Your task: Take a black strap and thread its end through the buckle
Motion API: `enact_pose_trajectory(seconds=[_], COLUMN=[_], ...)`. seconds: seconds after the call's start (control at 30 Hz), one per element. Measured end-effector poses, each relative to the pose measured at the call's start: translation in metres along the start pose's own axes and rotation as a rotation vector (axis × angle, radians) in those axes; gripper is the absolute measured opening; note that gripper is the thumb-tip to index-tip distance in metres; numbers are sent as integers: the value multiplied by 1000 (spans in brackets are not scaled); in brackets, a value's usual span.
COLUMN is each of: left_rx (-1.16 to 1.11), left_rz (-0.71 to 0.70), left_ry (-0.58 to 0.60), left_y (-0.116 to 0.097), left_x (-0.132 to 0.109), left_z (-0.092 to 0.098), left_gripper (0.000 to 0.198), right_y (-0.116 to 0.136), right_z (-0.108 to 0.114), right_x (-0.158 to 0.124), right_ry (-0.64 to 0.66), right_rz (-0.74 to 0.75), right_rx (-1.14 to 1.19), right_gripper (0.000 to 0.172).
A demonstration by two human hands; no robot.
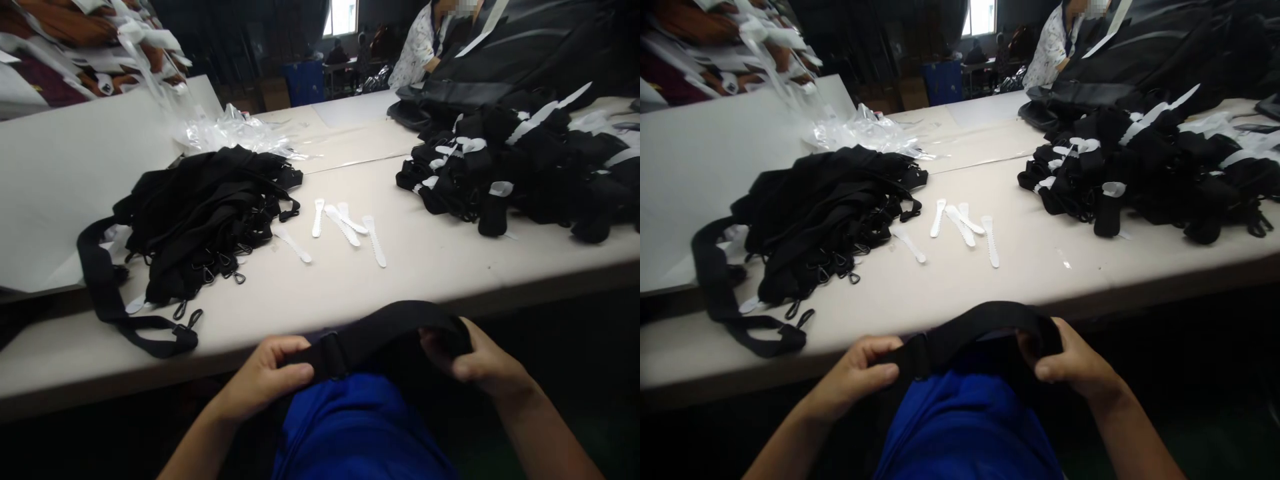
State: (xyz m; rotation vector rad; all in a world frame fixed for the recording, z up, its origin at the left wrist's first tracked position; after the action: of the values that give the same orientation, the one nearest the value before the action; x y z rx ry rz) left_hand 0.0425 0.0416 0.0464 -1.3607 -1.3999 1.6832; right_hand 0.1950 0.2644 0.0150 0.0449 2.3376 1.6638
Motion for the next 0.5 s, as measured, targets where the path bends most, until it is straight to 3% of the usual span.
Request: enact_pose_trajectory(seconds=[0.1,0.2,0.27,0.33,0.5], left_rx=[17,95,122,121,236], left_rz=[28,-25,-54,-76,-188], left_ry=[-163,-212,-245,-261,-84], left_y=[-36,-81,-104,-119,-150], left_x=[-27,-42,-46,-45,-36], left_z=[40,52,55,54,30], left_gripper=[26,26,27,27,20], right_y=[-21,-57,-67,-62,-34], right_z=[-7,-28,-38,-45,-71], right_x=[17,25,31,39,56], right_ry=[91,269,337,353,326], right_rz=[-104,-231,-228,-144,67], right_rx=[-242,-188,-116,-117,-230], right_gripper=[57,45,42,43,69])
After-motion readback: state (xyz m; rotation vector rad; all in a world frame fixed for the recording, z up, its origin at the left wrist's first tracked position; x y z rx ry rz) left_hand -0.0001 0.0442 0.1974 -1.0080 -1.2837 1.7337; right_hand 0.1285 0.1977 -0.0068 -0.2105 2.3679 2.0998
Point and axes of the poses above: each hand's wrist, its own x-axis towards the middle knuckle, its own z-axis out of the back of the hand, y = z × x, the point moved 8 cm from there along x, towards the middle knuckle, and after that the axes turned 5 degrees about x, right-handed, at the moved point
